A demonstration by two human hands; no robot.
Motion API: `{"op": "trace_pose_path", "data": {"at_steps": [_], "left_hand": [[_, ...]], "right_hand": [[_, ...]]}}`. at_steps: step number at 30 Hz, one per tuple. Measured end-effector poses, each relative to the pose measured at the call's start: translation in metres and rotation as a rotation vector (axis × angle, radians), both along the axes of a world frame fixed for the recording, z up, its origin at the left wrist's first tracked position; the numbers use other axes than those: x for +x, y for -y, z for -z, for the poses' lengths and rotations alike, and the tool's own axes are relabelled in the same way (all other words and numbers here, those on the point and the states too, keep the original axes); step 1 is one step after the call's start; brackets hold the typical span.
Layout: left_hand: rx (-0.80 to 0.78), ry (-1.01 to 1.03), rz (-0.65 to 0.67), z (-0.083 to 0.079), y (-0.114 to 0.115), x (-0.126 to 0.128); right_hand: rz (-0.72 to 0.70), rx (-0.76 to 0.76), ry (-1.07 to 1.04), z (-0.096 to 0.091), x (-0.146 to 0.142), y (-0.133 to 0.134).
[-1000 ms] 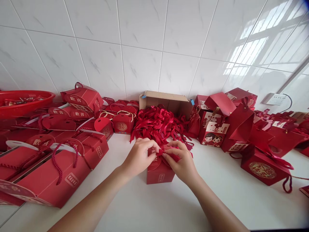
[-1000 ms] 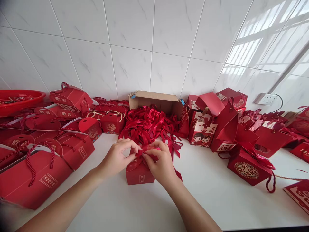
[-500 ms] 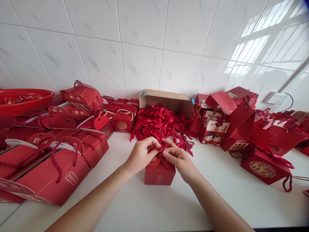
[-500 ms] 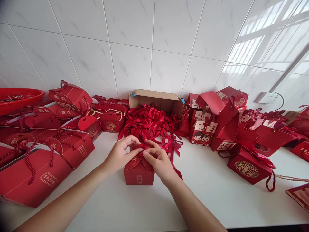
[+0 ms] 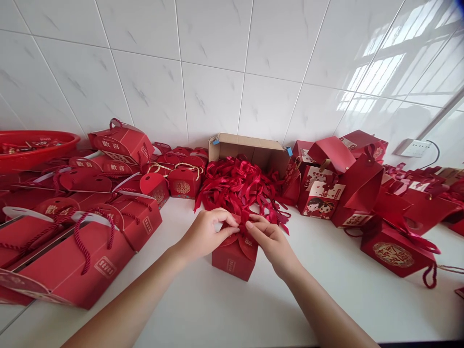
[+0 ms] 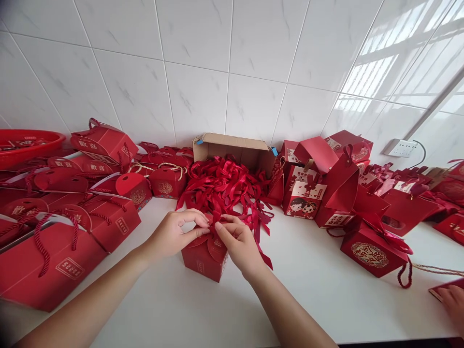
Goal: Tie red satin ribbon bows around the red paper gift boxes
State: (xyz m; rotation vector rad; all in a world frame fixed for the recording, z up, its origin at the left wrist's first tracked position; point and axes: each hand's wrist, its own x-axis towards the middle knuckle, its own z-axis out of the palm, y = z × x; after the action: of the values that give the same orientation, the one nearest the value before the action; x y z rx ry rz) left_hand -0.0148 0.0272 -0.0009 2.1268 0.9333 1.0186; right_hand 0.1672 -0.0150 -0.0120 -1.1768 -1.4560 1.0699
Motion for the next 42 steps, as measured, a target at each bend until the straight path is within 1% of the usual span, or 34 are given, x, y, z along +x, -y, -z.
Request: {"op": "trace_pose_path", "data": {"at_steps": [4,8,10,12,14,15,17,20,22,25,27,28,30,33,35,38,42], "left_hand": [[-0.062,0.009,0.074,-0.005,-0.002,-0.005],[-0.071,-0.036,0.142,-0.013,-0.002,-0.011],[-0.074,-0.060,0.176,-0.015,-0.001,-0.013],[-0.082,-0.071,0.203,-0.016,0.000,-0.014],[-0.081,-0.082,0.206,-0.016,0.001,-0.014],[-0.078,-0.087,0.204,-0.016,0.001,-0.014],[-0.072,-0.099,0.210,-0.017,0.001,-0.014],[-0.053,-0.122,0.237,-0.019,0.000,-0.013],[-0.039,-0.142,0.247,-0.020,0.000,-0.013],[-0.034,-0.184,0.248,-0.022,0.000,-0.013],[-0.031,-0.215,0.237,-0.023,0.001,-0.014],[-0.027,-0.227,0.231,-0.023,0.001,-0.014],[-0.011,-0.247,0.218,-0.024,0.002,-0.016],[0.009,-0.297,0.198,-0.026,0.004,-0.017],[0.030,-0.336,0.194,-0.028,0.006,-0.017],[0.079,-0.389,0.181,-0.029,0.007,-0.016],[0.097,-0.449,0.112,-0.028,0.006,-0.017]], "right_hand": [[-0.004,0.125,0.148,-0.004,0.006,0.003],[0.003,0.276,0.324,-0.004,0.015,0.005],[0.033,0.386,0.452,-0.005,0.021,0.007],[0.038,0.531,0.605,-0.010,0.027,0.009],[-0.020,0.629,0.741,-0.019,0.032,0.013],[-0.069,0.632,0.774,-0.025,0.034,0.014],[-0.142,0.541,0.741,-0.035,0.036,0.014],[-0.112,0.364,0.581,-0.046,0.033,0.004],[-0.116,0.291,0.518,-0.049,0.027,-0.006],[-0.251,0.215,0.470,-0.052,0.020,-0.018],[-0.344,0.228,0.436,-0.054,0.018,-0.022],[-0.386,0.259,0.429,-0.055,0.018,-0.023],[-0.459,0.369,0.454,-0.055,0.020,-0.023],[-0.521,0.544,0.587,-0.052,0.024,-0.023],[-0.538,0.606,0.681,-0.048,0.026,-0.023],[-0.563,0.610,0.807,-0.045,0.027,-0.023],[-0.568,0.579,0.912,-0.044,0.026,-0.022]]}}
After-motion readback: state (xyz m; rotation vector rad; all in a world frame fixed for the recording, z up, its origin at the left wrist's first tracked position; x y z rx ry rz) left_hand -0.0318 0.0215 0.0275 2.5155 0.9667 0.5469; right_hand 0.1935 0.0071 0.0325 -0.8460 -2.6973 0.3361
